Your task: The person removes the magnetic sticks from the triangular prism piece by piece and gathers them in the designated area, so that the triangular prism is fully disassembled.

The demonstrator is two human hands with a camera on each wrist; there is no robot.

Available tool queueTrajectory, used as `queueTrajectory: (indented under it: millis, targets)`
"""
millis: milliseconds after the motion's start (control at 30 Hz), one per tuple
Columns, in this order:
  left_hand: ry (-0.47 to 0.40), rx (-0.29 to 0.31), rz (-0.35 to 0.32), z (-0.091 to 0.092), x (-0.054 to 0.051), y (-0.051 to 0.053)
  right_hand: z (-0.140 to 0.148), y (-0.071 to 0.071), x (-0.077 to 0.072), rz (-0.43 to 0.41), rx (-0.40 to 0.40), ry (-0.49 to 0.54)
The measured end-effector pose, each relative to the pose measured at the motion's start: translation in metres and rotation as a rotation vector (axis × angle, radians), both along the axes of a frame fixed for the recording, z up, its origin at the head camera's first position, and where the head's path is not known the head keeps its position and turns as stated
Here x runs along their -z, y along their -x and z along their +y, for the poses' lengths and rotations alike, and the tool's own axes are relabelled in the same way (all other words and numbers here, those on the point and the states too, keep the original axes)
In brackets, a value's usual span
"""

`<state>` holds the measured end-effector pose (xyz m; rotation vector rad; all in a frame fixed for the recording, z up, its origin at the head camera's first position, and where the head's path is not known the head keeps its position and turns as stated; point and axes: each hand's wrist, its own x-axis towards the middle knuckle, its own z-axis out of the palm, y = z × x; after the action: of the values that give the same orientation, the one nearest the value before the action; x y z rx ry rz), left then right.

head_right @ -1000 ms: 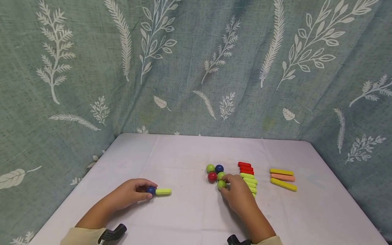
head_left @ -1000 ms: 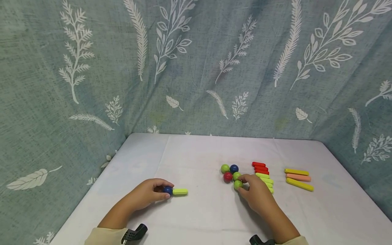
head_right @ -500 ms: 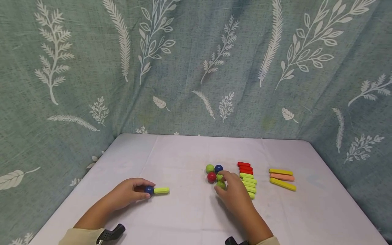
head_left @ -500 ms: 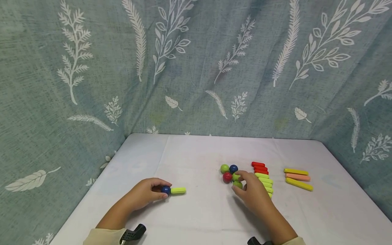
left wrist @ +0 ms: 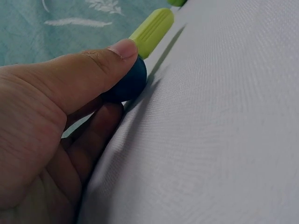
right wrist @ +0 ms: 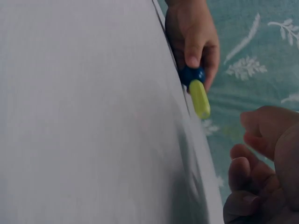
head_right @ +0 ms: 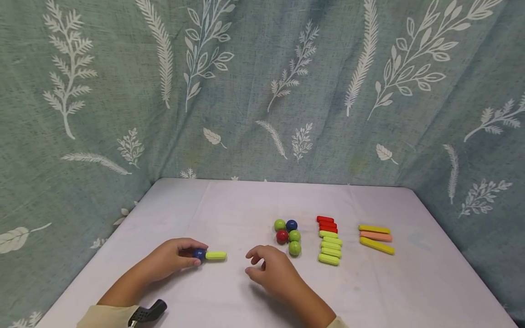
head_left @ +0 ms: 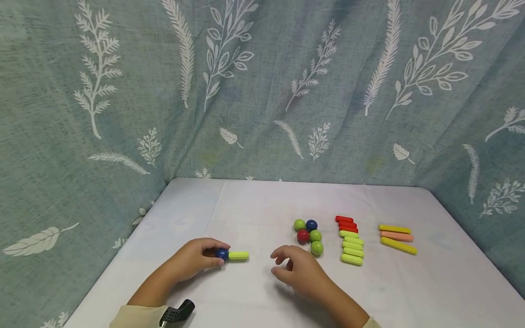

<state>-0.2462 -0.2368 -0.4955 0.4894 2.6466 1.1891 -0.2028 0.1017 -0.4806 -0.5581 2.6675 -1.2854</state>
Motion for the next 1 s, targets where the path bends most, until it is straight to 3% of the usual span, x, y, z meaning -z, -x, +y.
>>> queueTrajectory:
  millis: [233,500,1000]
  targets:
    - [-0.022,0.009,-0.008,0.001,0.002,0.000,-0.023,0.005,0.003,-0.137,0.019,0.074]
    - [-0.054,0.035,0.002,-0.002,0.005,0.003,-0.050,0.012,0.005,-0.172,0.053,0.146]
    - [-0.057,0.038,0.005,-0.003,0.004,0.003,-0.081,0.016,0.008,-0.207,0.126,0.118]
